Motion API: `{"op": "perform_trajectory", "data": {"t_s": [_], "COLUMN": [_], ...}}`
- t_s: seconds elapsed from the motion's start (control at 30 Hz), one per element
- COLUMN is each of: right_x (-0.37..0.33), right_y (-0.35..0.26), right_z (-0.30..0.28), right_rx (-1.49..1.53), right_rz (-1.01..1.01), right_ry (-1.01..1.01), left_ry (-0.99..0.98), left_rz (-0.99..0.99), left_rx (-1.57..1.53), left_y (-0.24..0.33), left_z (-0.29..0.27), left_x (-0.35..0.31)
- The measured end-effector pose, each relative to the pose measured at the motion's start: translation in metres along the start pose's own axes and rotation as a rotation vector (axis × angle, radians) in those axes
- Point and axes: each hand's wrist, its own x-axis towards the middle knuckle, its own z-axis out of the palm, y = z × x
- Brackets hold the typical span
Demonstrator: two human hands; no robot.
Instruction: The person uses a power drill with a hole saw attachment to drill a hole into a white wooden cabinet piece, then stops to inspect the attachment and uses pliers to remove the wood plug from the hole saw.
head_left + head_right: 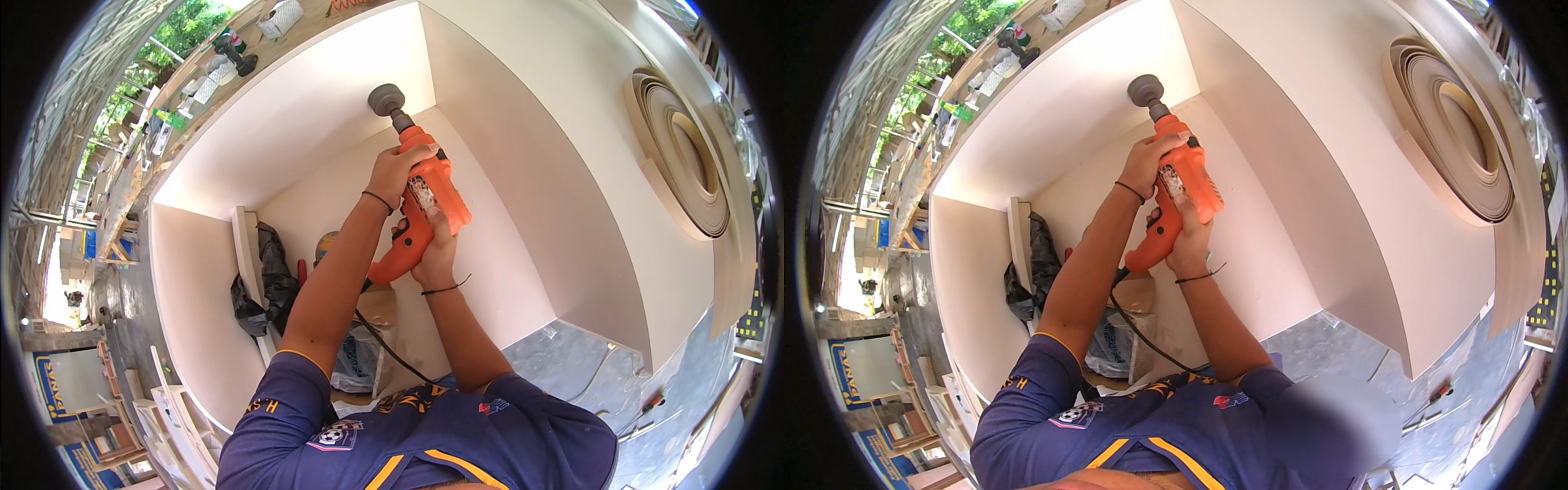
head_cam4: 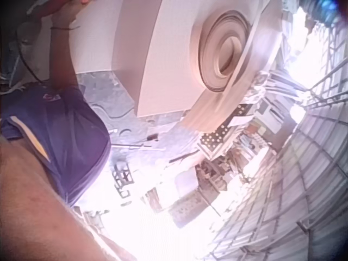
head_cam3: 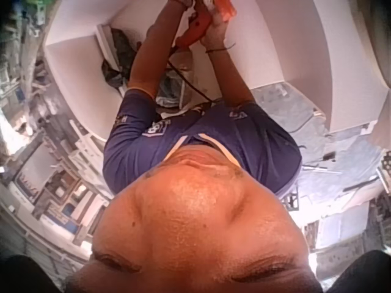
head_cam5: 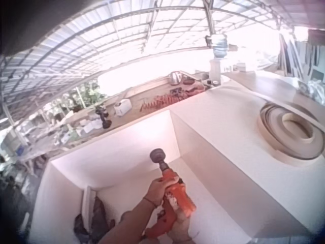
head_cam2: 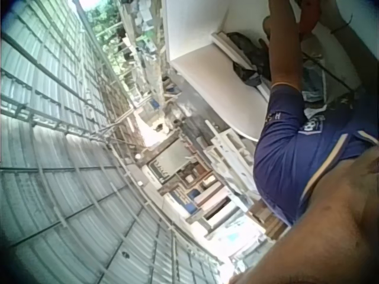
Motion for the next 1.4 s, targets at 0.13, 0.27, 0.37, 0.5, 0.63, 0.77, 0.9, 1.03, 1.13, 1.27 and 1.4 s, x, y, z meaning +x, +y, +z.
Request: {"op": "perform_trajectory", "data": {"t_s": [0.13, 0.27, 0.37, 0.5, 0.63, 0.77, 0.9, 1.03, 1.13, 1.27, 1.4], "right_x": [-0.001, -0.004, 0.001, 0.000, -0.005, -0.010, -0.012, -0.006, -0.007, -0.007, -0.007], "right_y": [0.000, 0.004, 0.005, 0.006, 0.013, 0.017, 0.019, 0.017, 0.016, 0.018, 0.019], "right_z": [0.000, 0.002, -0.005, 0.002, -0.002, 0.002, 0.006, -0.003, -0.002, -0.003, -0.004], "right_rx": [-0.027, -0.024, -0.017, 0.036, 0.125, 0.153, 0.147, 0.196, 0.180, 0.179, 0.195], "right_rz": [-0.012, -0.014, -0.004, -0.030, -0.034, 0.020, 0.054, 0.091, 0.075, 0.067, 0.075], "right_ry": [-0.007, -0.005, -0.019, -0.060, -0.123, -0.077, -0.067, -0.066, -0.069, -0.056, -0.059], "left_ry": [-0.002, -0.015, -0.005, 0.001, 0.031, 0.053, 0.042, 0.020, 0.043, 0.004, 0.001], "left_rz": [0.001, -0.001, 0.014, 0.022, 0.009, -0.028, -0.011, 0.000, -0.029, -0.023, -0.013], "left_rx": [0.021, -0.027, -0.005, 0.061, 0.153, 0.198, 0.161, 0.084, 0.076, 0.059, 0.084], "left_y": [0.001, 0.002, 0.001, 0.004, 0.000, 0.006, 0.009, 0.009, 0.005, 0.005, 0.006], "left_z": [0.000, -0.002, 0.001, -0.005, -0.009, 0.000, -0.001, 0.004, -0.001, -0.001, 0.000], "left_x": [0.000, -0.007, -0.003, 0.002, 0.003, -0.004, -0.005, -0.006, -0.002, -0.002, -0.005]}}
